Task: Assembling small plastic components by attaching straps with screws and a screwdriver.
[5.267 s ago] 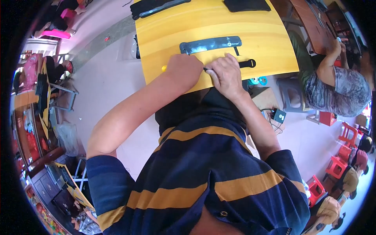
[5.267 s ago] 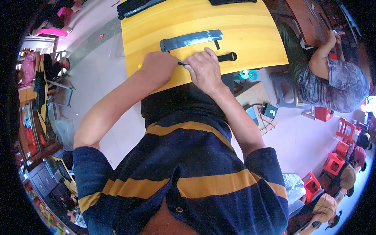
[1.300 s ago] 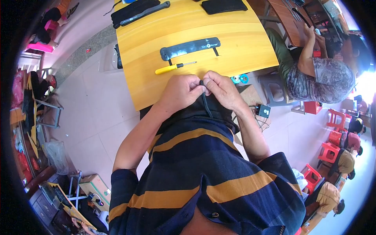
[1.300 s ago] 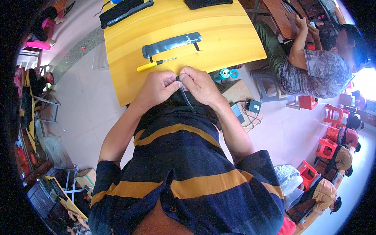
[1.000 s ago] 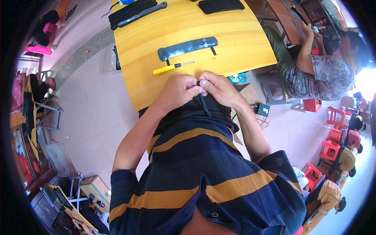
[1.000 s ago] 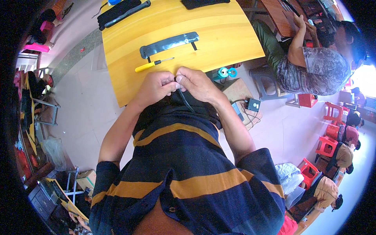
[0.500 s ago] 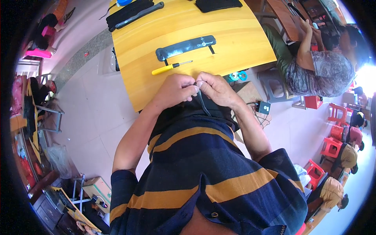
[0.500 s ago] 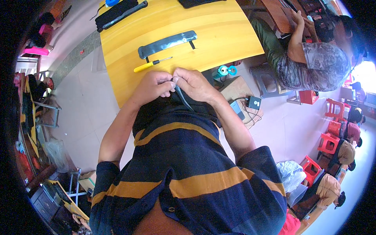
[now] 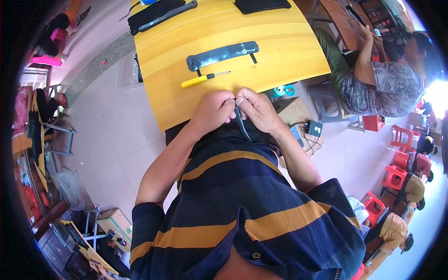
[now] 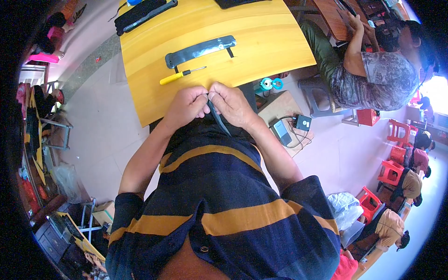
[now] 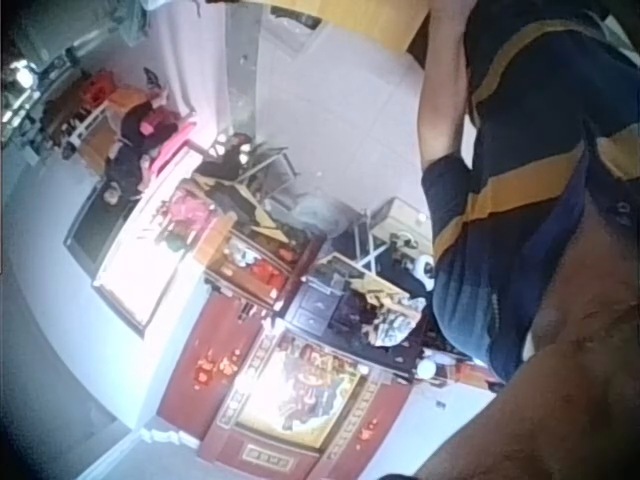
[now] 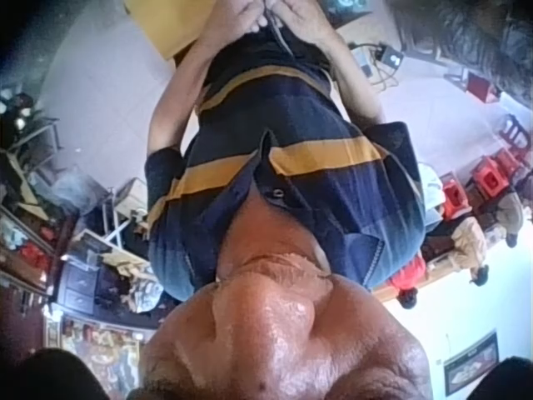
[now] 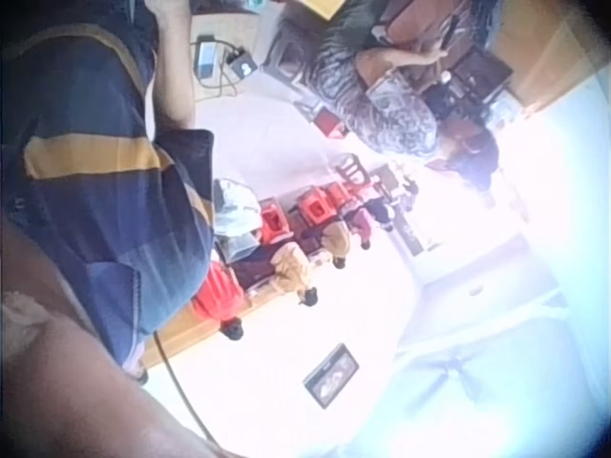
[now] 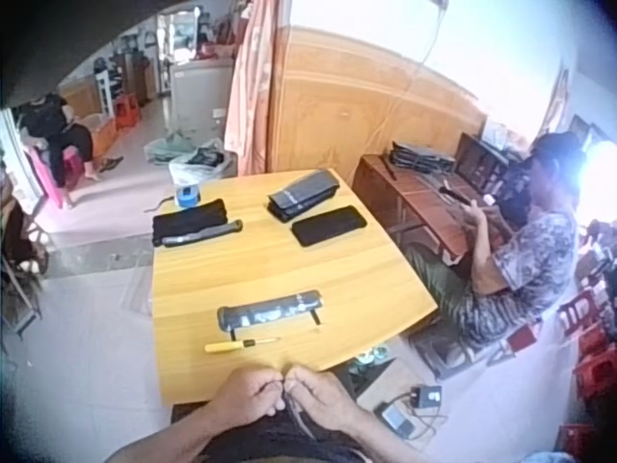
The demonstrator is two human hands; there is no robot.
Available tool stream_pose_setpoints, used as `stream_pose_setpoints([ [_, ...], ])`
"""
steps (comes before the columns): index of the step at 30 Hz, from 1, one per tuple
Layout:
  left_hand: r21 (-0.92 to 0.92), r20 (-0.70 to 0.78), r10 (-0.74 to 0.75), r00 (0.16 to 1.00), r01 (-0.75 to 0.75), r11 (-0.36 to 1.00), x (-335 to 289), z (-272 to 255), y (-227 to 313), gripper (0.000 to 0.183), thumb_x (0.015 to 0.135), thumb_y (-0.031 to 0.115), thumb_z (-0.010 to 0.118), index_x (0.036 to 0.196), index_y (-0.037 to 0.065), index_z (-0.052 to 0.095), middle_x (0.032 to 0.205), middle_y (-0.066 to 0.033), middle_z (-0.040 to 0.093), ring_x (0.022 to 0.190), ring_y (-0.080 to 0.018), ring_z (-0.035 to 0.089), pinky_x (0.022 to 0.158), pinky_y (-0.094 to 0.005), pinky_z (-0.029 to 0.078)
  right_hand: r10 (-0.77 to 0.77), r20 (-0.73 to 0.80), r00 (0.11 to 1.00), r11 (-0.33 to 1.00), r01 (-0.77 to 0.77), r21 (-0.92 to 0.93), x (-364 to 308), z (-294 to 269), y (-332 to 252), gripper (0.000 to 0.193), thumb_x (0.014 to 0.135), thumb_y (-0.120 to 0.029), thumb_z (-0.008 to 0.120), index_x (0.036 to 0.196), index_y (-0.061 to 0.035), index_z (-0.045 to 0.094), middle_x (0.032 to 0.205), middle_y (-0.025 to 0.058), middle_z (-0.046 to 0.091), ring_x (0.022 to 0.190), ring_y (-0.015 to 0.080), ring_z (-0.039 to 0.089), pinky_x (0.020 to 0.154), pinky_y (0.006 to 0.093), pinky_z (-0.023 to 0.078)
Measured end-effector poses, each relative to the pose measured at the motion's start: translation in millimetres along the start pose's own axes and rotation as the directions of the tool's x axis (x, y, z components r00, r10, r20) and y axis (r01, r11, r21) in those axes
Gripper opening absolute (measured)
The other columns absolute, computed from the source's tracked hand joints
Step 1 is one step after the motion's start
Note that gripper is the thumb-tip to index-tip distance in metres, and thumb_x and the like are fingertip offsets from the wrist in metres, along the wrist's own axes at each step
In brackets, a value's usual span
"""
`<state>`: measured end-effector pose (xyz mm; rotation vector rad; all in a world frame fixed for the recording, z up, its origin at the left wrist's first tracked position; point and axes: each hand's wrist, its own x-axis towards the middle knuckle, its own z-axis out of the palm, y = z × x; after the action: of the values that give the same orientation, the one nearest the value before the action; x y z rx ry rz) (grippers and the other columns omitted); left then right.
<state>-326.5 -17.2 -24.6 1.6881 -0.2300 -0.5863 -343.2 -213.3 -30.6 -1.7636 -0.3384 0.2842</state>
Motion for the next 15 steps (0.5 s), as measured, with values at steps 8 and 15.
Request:
stream_pose_setpoints([
  [8,0.072,-0.006,0.006,1.000,-0.005,0.997,1.3,6.8,-3.8,0.025,0.104,0.018,0.055,0.087,0.001,0.064,0.071,-0.0053,0.068,0.057,-0.0121,0.063,0.053,-0.0269,0.052,0.216,-0.049,0.975,0.945,-0.222,-0.241,0.7,-4.6,-14.2,0.038,0.107,-0.031,0.055,0.081,-0.0047,0.061,0.063,0.0060,0.060,0.057,0.0154,0.060,0.056,0.0336,0.049],
  [15,0.044,0.054,-0.076,0.996,0.074,0.996,3.5,1.7,-2.4,0.024,0.106,0.018,0.052,0.093,0.002,0.063,0.074,-0.0042,0.066,0.058,-0.0111,0.062,0.053,-0.0255,0.052,0.272,0.039,0.962,0.959,-0.274,0.071,2.4,-4.1,2.4,0.038,0.111,-0.029,0.052,0.084,-0.0057,0.062,0.064,-0.0019,0.058,0.057,0.0073,0.053,0.056,0.0251,0.044],
])
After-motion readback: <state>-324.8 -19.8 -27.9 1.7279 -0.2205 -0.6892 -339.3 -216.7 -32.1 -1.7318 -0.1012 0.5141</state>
